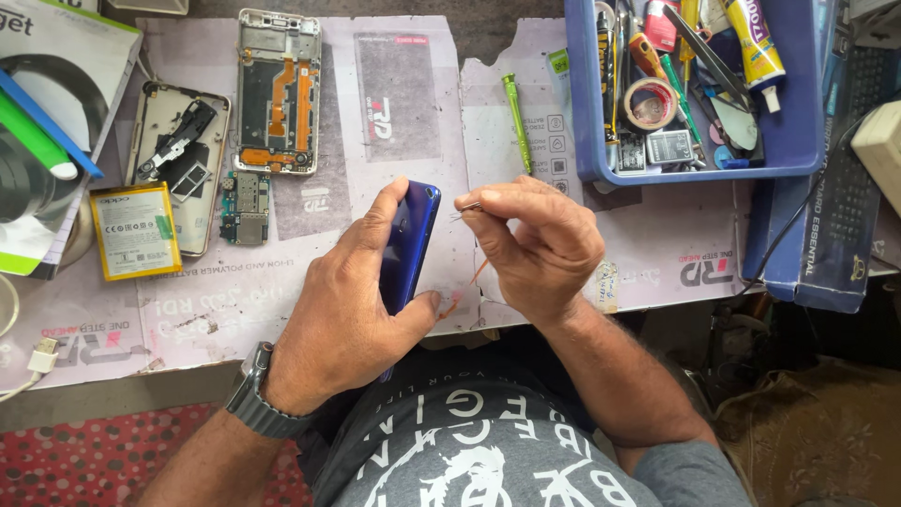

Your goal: The person inspects a cracked smartphone, writes on its back with a marker, and uses a green tool to pry at the edges. They also remove a SIM card tray and handle a thin orange wire while working at a cluttered repair bench.

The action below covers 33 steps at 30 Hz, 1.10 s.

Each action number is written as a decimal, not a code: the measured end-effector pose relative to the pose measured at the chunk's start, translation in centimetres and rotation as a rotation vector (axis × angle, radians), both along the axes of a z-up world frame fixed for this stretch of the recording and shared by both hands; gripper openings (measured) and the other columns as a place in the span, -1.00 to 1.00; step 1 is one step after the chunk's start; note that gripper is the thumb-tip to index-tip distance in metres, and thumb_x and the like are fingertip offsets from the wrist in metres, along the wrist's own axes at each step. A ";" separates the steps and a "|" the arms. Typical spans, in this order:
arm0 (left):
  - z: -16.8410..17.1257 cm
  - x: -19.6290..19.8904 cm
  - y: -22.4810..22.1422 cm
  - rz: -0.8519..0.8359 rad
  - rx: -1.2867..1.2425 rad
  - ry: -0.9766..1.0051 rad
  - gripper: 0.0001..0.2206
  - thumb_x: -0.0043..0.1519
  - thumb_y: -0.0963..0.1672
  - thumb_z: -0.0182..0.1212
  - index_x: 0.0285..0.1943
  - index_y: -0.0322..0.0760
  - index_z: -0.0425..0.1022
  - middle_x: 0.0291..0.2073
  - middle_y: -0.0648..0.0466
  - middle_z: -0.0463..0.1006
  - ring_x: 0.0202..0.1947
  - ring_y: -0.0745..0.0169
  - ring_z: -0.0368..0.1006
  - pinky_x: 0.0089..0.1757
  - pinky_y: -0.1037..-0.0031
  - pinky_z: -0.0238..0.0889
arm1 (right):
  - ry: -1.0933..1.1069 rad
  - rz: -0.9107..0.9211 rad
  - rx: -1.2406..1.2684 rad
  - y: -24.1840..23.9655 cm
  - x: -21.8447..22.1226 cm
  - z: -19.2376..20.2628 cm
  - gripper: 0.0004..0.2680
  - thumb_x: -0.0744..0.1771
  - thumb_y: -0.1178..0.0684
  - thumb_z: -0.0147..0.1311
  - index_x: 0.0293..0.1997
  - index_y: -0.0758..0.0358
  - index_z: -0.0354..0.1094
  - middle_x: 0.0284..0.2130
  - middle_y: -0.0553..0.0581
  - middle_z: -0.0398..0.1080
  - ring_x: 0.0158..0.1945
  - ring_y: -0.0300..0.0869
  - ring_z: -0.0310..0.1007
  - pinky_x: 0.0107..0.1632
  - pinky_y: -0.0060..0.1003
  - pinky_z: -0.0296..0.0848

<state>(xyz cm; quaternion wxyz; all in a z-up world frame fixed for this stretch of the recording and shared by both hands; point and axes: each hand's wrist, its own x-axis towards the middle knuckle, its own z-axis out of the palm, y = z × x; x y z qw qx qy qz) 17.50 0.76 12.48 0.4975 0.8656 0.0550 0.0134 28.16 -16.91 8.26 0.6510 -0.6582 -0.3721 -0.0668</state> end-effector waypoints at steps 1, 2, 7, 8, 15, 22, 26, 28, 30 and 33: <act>0.0 0.0 -0.1 -0.001 0.005 -0.006 -0.12 0.01 -0.09 0.39 0.52 -0.45 0.01 0.03 -0.34 0.54 -0.02 -0.21 0.56 0.00 0.18 0.40 | -0.041 -0.039 -0.032 0.1 0.0 0.1 -0.83 0.33 0.36 0.27 -0.06 0.34 0.40 -0.23 0.21 0.57 -0.39 -0.35 0.46 -0.47 -0.57 0.32; 0.0 0.1 -0.1 -0.001 0.011 -0.001 -0.12 0.01 -0.09 0.39 0.52 -0.45 0.01 0.02 -0.34 0.54 -0.03 -0.21 0.57 -0.01 0.18 0.41 | -0.061 -0.042 -0.039 0.1 0.1 0.3 -0.84 0.34 0.35 0.28 -0.05 0.33 0.40 -0.22 0.19 0.58 -0.40 -0.36 0.45 -0.48 -0.55 0.30; 0.1 0.2 -0.4 0.003 0.027 0.008 -0.11 0.00 -0.09 0.38 0.52 -0.46 0.00 -0.01 -0.33 0.54 -0.06 -0.18 0.58 -0.04 0.19 0.42 | -0.105 -0.050 -0.065 0.2 0.2 0.6 -0.84 0.34 0.31 0.31 -0.06 0.27 0.42 -0.22 0.14 0.59 -0.46 -0.39 0.37 -0.51 -0.53 0.20; 0.1 0.2 -0.4 0.004 0.026 0.015 -0.11 0.00 -0.08 0.38 0.52 -0.45 0.00 -0.02 -0.33 0.55 -0.08 -0.17 0.58 -0.05 0.19 0.43 | -0.111 -0.053 -0.068 0.2 0.2 0.6 -0.83 0.33 0.30 0.31 -0.06 0.27 0.42 -0.22 0.14 0.59 -0.47 -0.39 0.35 -0.51 -0.53 0.20; 0.1 0.2 -0.4 -0.003 0.044 -0.019 -0.11 0.01 -0.08 0.40 0.52 -0.47 0.01 -0.02 -0.33 0.54 -0.08 -0.19 0.58 -0.06 0.18 0.43 | -0.159 -0.041 -0.080 0.3 0.3 0.7 -0.83 0.34 0.29 0.32 -0.06 0.22 0.41 -0.20 0.11 0.60 -0.39 -0.35 0.46 -0.44 -0.48 0.28; 0.0 0.3 -0.4 0.001 0.034 0.036 -0.10 -0.01 -0.08 0.39 0.52 -0.46 0.00 -0.01 -0.32 0.55 -0.11 -0.18 0.60 -0.09 0.20 0.45 | -0.269 -0.058 -0.122 0.3 0.4 1.0 -0.81 0.34 0.26 0.33 -0.03 0.18 0.39 -0.19 0.10 0.59 -0.33 -0.27 0.54 -0.33 -0.41 0.38; 0.0 0.3 -0.4 -0.007 0.052 -0.014 -0.12 0.02 -0.08 0.40 0.50 -0.54 0.01 0.10 -0.40 0.50 0.01 -0.25 0.56 -0.01 0.17 0.43 | -0.323 -0.096 -0.140 0.4 0.2 1.2 -0.81 0.32 0.25 0.36 -0.04 0.19 0.44 -0.20 0.10 0.57 -0.33 -0.24 0.48 -0.34 -0.40 0.36; 0.0 0.3 -0.4 -0.010 0.061 0.003 -0.11 0.01 -0.06 0.41 0.48 -0.56 0.01 0.11 -0.42 0.49 0.03 -0.28 0.55 0.00 0.16 0.41 | -0.347 -0.100 -0.138 0.6 0.2 1.2 -0.81 0.32 0.25 0.36 -0.04 0.20 0.45 -0.21 0.09 0.57 -0.30 -0.22 0.49 -0.32 -0.38 0.37; -0.1 0.4 -0.4 -0.008 0.060 0.004 -0.11 0.01 -0.06 0.41 0.48 -0.56 0.02 0.11 -0.42 0.48 0.03 -0.27 0.55 0.00 0.17 0.41 | -0.352 -0.114 -0.141 0.8 0.2 1.3 -0.81 0.31 0.25 0.36 -0.05 0.20 0.46 -0.23 0.08 0.57 -0.31 -0.22 0.46 -0.31 -0.38 0.37; -0.1 0.3 -0.4 -0.002 0.054 0.013 -0.11 0.00 -0.06 0.40 0.48 -0.55 0.03 0.11 -0.42 0.48 0.04 -0.27 0.54 0.01 0.17 0.40 | -0.352 -0.122 -0.147 0.8 0.1 1.3 -0.81 0.32 0.27 0.36 -0.05 0.20 0.47 -0.22 0.08 0.56 -0.27 -0.20 0.45 -0.28 -0.36 0.39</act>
